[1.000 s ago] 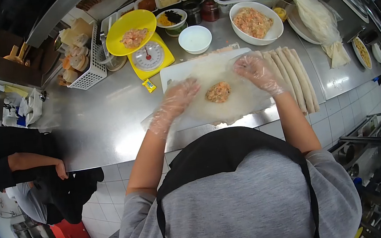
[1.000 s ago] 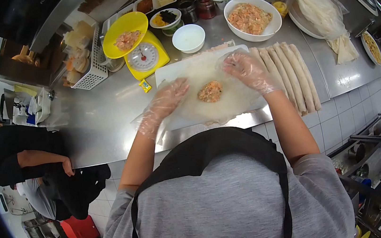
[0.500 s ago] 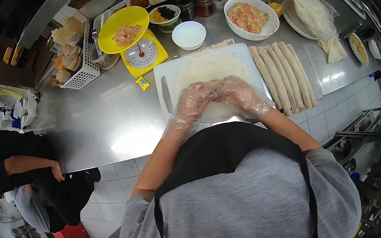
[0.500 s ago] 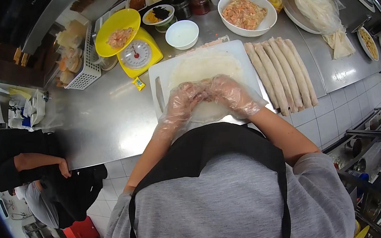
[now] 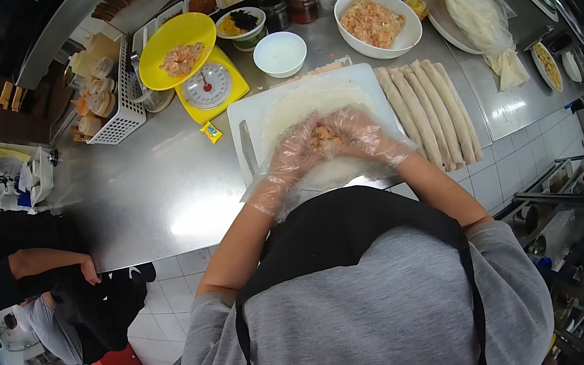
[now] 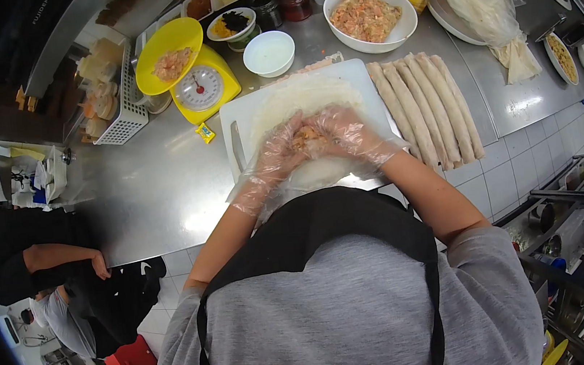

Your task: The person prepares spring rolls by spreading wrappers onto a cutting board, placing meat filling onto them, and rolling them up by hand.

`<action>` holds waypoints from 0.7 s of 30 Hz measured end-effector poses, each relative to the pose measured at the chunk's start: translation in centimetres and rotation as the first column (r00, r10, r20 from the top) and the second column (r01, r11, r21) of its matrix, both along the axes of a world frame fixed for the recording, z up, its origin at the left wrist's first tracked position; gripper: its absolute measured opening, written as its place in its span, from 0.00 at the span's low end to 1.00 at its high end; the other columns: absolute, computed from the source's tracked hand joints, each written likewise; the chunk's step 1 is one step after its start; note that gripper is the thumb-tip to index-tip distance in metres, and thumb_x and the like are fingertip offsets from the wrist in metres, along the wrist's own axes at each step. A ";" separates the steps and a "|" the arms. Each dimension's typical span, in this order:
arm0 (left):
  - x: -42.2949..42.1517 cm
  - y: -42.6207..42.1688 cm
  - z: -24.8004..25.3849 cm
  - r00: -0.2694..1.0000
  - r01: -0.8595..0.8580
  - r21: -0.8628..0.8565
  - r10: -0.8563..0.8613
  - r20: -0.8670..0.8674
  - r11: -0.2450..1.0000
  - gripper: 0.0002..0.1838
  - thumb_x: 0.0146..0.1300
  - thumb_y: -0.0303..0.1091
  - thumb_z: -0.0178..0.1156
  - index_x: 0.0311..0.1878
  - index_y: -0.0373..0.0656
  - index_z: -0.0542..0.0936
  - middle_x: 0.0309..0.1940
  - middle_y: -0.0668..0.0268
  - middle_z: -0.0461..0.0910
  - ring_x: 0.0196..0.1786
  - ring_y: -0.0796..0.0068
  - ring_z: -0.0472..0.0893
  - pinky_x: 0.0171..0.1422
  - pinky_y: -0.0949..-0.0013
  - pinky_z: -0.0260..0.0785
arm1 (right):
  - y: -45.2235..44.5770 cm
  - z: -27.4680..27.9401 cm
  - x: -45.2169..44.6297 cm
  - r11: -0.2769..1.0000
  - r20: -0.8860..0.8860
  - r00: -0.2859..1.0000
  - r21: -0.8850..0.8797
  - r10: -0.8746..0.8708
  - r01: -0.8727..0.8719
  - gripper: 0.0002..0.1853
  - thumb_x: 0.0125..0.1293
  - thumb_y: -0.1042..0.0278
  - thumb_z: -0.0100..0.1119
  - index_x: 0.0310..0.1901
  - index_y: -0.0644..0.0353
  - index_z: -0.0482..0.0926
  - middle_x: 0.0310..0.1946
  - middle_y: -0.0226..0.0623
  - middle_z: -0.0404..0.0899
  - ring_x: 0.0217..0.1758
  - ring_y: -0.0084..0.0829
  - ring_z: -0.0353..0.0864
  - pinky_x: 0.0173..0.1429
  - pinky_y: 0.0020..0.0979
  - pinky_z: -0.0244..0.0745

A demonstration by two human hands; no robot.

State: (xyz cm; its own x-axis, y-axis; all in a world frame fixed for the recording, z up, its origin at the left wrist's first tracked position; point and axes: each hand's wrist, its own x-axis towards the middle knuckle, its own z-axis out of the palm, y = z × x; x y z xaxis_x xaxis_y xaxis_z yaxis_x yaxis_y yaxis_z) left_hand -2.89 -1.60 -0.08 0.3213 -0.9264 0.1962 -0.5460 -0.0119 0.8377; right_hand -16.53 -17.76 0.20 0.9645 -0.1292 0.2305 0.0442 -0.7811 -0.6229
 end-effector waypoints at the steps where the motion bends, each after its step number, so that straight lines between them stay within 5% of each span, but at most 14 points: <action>1: 0.1 -0.2 -0.2 1.000 -0.002 0.001 0.002 -0.001 1.000 0.34 0.46 0.32 0.70 0.60 0.44 0.72 0.55 0.53 0.74 0.55 0.58 0.75 0.63 0.63 0.64 | -0.1 -1.4 -0.1 1.000 -0.001 1.000 0.001 0.002 -0.002 0.29 0.45 0.63 0.70 0.53 0.52 0.77 0.36 0.41 0.74 0.47 0.43 0.72 0.59 0.43 0.65; 3: 0.2 -0.5 -0.6 0.935 0.028 0.338 -0.144 0.324 0.941 0.37 0.46 0.29 0.68 0.63 0.43 0.68 0.59 0.54 0.71 0.57 0.58 0.74 0.66 0.65 0.62 | -0.4 -3.2 -0.8 1.000 0.087 0.996 -0.008 -0.008 0.008 0.29 0.44 0.62 0.70 0.53 0.51 0.77 0.37 0.42 0.74 0.47 0.44 0.71 0.60 0.43 0.64; 4: 0.6 -0.4 -1.4 0.936 0.028 0.340 -0.144 0.322 0.940 0.37 0.46 0.29 0.68 0.63 0.43 0.68 0.59 0.54 0.71 0.57 0.58 0.74 0.66 0.65 0.62 | -0.6 -3.4 -1.1 1.000 0.085 0.996 -0.006 -0.007 0.008 0.29 0.44 0.62 0.70 0.53 0.51 0.77 0.37 0.42 0.74 0.47 0.44 0.71 0.60 0.43 0.64; 7: 1.2 0.2 -1.3 0.952 0.179 0.117 -0.202 0.232 0.977 0.35 0.47 0.29 0.67 0.63 0.51 0.70 0.48 0.56 0.77 0.57 0.59 0.73 0.62 0.61 0.64 | -0.7 -1.7 -2.0 1.000 0.157 0.988 -0.005 0.004 -0.003 0.28 0.46 0.66 0.68 0.53 0.51 0.77 0.38 0.40 0.74 0.47 0.43 0.72 0.60 0.43 0.64; 9: 0.4 0.8 2.3 1.000 0.011 -0.111 -0.010 0.005 0.994 0.29 0.42 0.33 0.72 0.53 0.45 0.77 0.45 0.61 0.80 0.49 0.55 0.76 0.59 0.60 0.66 | -0.5 1.7 -2.7 0.993 0.116 0.993 0.120 -0.029 0.015 0.25 0.48 0.69 0.65 0.52 0.51 0.78 0.40 0.38 0.75 0.49 0.41 0.72 0.59 0.42 0.64; 12: -0.3 0.6 4.8 0.975 0.025 -0.205 0.022 0.221 0.978 0.23 0.44 0.36 0.71 0.47 0.46 0.81 0.41 0.64 0.81 0.49 0.57 0.77 0.58 0.60 0.66 | -0.1 4.1 -3.1 0.996 0.254 0.966 0.079 -0.054 0.035 0.20 0.52 0.69 0.63 0.49 0.53 0.79 0.45 0.36 0.76 0.49 0.40 0.73 0.57 0.40 0.66; 16: 0.3 -0.5 1.6 0.929 0.201 -0.007 -0.188 0.318 0.980 0.18 0.48 0.33 0.70 0.45 0.45 0.81 0.43 0.66 0.80 0.51 0.61 0.77 0.61 0.61 0.66 | -1.4 0.0 -2.2 0.977 0.187 0.959 -0.081 0.211 -0.199 0.16 0.55 0.66 0.63 0.47 0.55 0.79 0.48 0.37 0.76 0.49 0.40 0.74 0.57 0.39 0.67; 19: 0.7 -0.4 0.9 0.896 0.119 0.085 -0.143 0.421 0.989 0.13 0.51 0.31 0.68 0.42 0.45 0.82 0.42 0.65 0.81 0.50 0.62 0.77 0.59 0.62 0.67 | -1.8 -1.5 -2.2 0.978 0.193 0.961 0.021 0.200 -0.208 0.13 0.57 0.65 0.62 0.43 0.57 0.79 0.44 0.38 0.77 0.47 0.42 0.74 0.56 0.40 0.67; 21: 0.9 0.3 1.2 0.972 0.149 -0.034 -0.140 0.188 0.988 0.12 0.51 0.29 0.67 0.40 0.46 0.82 0.41 0.64 0.81 0.48 0.61 0.77 0.56 0.63 0.68 | -1.4 -1.1 -2.5 0.892 0.216 0.973 0.418 0.087 -0.173 0.11 0.56 0.67 0.63 0.40 0.58 0.79 0.38 0.38 0.77 0.45 0.41 0.74 0.54 0.39 0.69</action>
